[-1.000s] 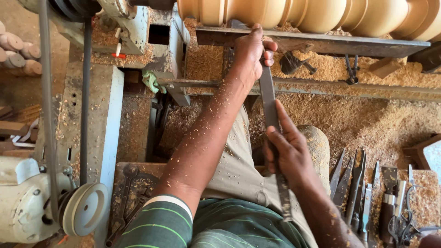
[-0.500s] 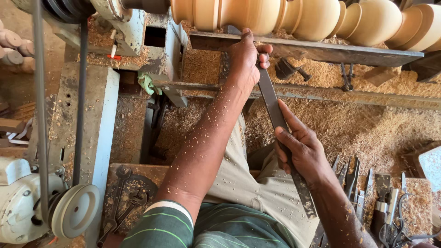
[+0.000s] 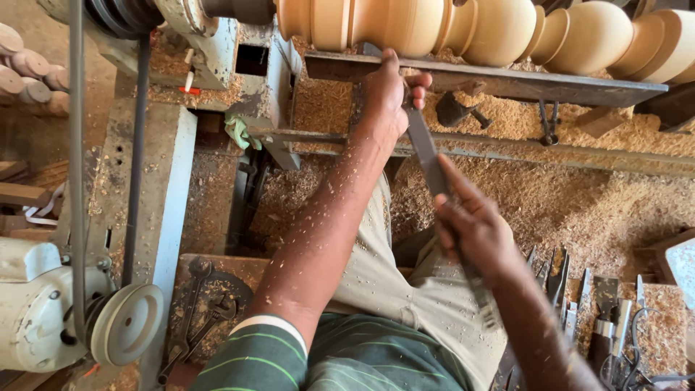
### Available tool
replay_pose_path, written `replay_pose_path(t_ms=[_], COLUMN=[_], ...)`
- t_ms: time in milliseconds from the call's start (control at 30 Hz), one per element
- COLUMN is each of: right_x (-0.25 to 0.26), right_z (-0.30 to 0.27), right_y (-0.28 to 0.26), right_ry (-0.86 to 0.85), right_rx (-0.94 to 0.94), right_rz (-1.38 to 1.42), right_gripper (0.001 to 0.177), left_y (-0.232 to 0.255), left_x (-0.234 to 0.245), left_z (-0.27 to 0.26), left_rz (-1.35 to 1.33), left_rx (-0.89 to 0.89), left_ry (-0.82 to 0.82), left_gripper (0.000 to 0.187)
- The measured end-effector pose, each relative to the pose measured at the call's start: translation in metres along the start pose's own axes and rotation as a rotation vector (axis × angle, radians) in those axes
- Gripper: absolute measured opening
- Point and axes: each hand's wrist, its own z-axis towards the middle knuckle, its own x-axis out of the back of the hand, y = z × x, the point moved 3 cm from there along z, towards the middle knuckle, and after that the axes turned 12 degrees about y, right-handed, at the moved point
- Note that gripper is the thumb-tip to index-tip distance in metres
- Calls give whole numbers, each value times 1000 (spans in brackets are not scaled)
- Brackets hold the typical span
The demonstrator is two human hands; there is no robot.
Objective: The person uses a chisel to shape a wooden spindle mounted on a lathe. They carefully remove wood shavings to refine the contours of the spindle, working along its length while the machine rotates the piece.
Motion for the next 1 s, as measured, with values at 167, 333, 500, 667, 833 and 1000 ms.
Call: replay_pose_path(t_ms=[167, 333, 500, 667, 833, 1000], right_x=[-51, -64, -47, -33, -21, -15], right_z=[-30, -31, -21, -12, -8, -4], right_y=[12, 9, 4, 3, -1, -3], right_ry=[91, 95, 68, 36, 19, -30], right_rx=[-25, 15, -39, -22, -43, -39], right_rz=[171, 244, 221, 170, 127, 179], right_gripper=[69, 68, 68, 68, 69, 69], left_y=[5, 8, 4, 2, -2, -5], left_x=[14, 13, 5, 4, 3, 3], left_z=[-3, 3, 9, 8, 15, 27], left_rz=[108, 135, 58, 10, -26, -41], left_rx=[-2, 16, 46, 3, 51, 53], left_ry=[-53, -59, -11, 14, 32, 9], left_gripper=[34, 38, 35, 37, 36, 38])
